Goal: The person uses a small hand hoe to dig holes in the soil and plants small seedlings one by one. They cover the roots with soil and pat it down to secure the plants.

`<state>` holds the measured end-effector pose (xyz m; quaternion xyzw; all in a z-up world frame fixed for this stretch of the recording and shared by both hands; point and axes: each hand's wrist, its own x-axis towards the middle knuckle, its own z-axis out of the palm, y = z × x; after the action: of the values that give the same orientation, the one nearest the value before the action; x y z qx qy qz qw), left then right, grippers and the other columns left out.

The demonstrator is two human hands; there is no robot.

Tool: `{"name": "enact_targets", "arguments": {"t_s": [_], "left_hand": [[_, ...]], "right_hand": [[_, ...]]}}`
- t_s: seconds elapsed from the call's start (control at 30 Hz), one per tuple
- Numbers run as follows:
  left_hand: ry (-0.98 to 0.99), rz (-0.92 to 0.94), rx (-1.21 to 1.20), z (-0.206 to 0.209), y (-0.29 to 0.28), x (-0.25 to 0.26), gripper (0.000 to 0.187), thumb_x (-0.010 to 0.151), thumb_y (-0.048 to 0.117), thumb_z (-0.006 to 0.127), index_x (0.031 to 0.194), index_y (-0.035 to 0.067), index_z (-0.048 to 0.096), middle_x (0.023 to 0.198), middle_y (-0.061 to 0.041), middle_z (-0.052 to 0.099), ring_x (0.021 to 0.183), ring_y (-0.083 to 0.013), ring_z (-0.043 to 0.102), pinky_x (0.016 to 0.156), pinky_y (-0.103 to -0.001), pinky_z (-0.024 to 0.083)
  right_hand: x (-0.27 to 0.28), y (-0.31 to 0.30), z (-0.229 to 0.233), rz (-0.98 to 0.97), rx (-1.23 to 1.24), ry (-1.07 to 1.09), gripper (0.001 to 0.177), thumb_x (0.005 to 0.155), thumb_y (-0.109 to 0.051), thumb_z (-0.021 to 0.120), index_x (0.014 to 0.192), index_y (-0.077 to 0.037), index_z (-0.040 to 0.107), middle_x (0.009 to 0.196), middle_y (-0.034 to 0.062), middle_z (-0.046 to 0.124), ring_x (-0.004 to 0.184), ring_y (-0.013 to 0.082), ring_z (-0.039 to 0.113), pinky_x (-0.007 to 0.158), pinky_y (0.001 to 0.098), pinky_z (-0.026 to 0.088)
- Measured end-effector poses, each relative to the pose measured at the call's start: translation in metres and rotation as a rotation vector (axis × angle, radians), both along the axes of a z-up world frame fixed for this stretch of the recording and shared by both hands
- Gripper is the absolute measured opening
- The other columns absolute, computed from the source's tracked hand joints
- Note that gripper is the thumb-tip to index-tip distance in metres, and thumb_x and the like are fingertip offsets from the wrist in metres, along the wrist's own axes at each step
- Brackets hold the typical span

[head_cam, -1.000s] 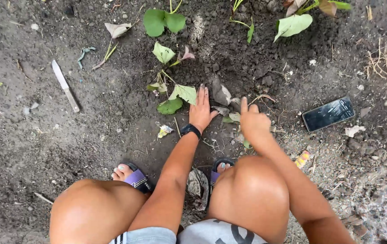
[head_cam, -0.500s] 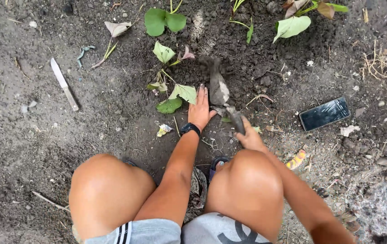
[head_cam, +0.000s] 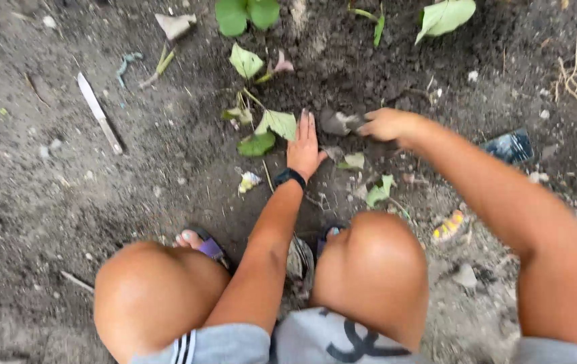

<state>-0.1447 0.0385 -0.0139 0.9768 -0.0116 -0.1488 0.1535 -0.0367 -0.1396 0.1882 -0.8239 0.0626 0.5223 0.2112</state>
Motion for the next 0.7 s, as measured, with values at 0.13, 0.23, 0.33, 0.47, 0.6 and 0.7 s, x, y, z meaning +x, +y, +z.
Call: {"name": "enact_targets", "arguments": {"t_s": [0.13, 0.23, 0.33, 0.47, 0.6, 0.7], "left_hand": [[0.006, 0.054, -0.102, 0.024, 0.017, 0.021, 0.112, 0.082, 0.030, 0.080, 0.164, 0.006, 0.008, 0.168, -0.017, 0.013, 0.151, -0.0346, 0.028, 0.117, -0.053, 0.035], [-0.047, 0.108, -0.096, 0.006, 0.019, 0.044, 0.117, 0.076, 0.029, 0.084, 0.164, 0.007, 0.010, 0.167, -0.021, 0.014, 0.151, -0.0406, 0.026, 0.117, -0.057, 0.034], [-0.023, 0.097, -0.125, -0.037, 0.021, 0.029, 0.116, 0.074, 0.029, 0.087, 0.162, 0.004, 0.015, 0.165, -0.026, 0.015, 0.152, -0.0442, 0.019, 0.121, -0.060, 0.025], [0.025, 0.130, -0.179, -0.009, 0.027, 0.041, 0.103, 0.085, 0.025, 0.081, 0.163, 0.005, 0.016, 0.167, -0.022, 0.016, 0.154, -0.0402, 0.016, 0.119, -0.061, 0.025], [0.041, 0.114, -0.139, -0.003, 0.033, 0.039, 0.104, 0.086, 0.029, 0.081, 0.164, 0.007, 0.015, 0.168, -0.019, 0.016, 0.155, -0.0381, 0.014, 0.121, -0.061, 0.024], [0.062, 0.090, -0.121, -0.006, 0.030, 0.037, 0.101, 0.091, 0.030, 0.077, 0.164, 0.008, 0.011, 0.169, -0.016, 0.013, 0.156, -0.0377, 0.012, 0.121, -0.061, 0.023]], "right_hand": [[-0.055, 0.006, -0.070, -0.004, 0.079, -0.218, 0.055, 0.093, -0.035, 0.066, 0.136, -0.001, 0.060, 0.128, 0.0267, 0.065, 0.123, 0.0414, 0.061, 0.102, 0.0527, 0.049], [-0.076, -0.014, -0.088, -0.159, 0.174, -0.303, 0.066, 0.095, -0.031, 0.063, 0.153, -0.005, 0.045, 0.140, 0.0248, 0.058, 0.130, 0.0396, 0.056, 0.109, 0.0521, 0.044], [-0.136, -0.019, -0.062, -0.046, 0.106, -0.326, 0.069, 0.097, -0.027, 0.055, 0.159, -0.008, 0.031, 0.132, 0.0313, 0.060, 0.122, 0.0462, 0.059, 0.106, 0.0580, 0.045], [-0.157, -0.053, -0.104, -0.220, 0.210, -0.372, 0.071, 0.096, -0.029, 0.061, 0.158, -0.009, 0.032, 0.134, 0.0386, 0.057, 0.123, 0.0534, 0.056, 0.103, 0.0612, 0.046], [-0.136, -0.056, -0.056, -0.552, 0.527, -0.384, 0.055, 0.096, -0.024, 0.068, 0.144, -0.004, 0.050, 0.124, 0.0257, 0.062, 0.114, 0.0326, 0.059, 0.102, 0.0510, 0.048], [-0.105, -0.048, 0.017, -0.725, 0.435, -0.027, 0.054, 0.100, -0.026, 0.060, 0.148, -0.007, 0.047, 0.122, 0.0306, 0.058, 0.088, 0.0447, 0.068, 0.065, 0.0573, 0.062]]}}
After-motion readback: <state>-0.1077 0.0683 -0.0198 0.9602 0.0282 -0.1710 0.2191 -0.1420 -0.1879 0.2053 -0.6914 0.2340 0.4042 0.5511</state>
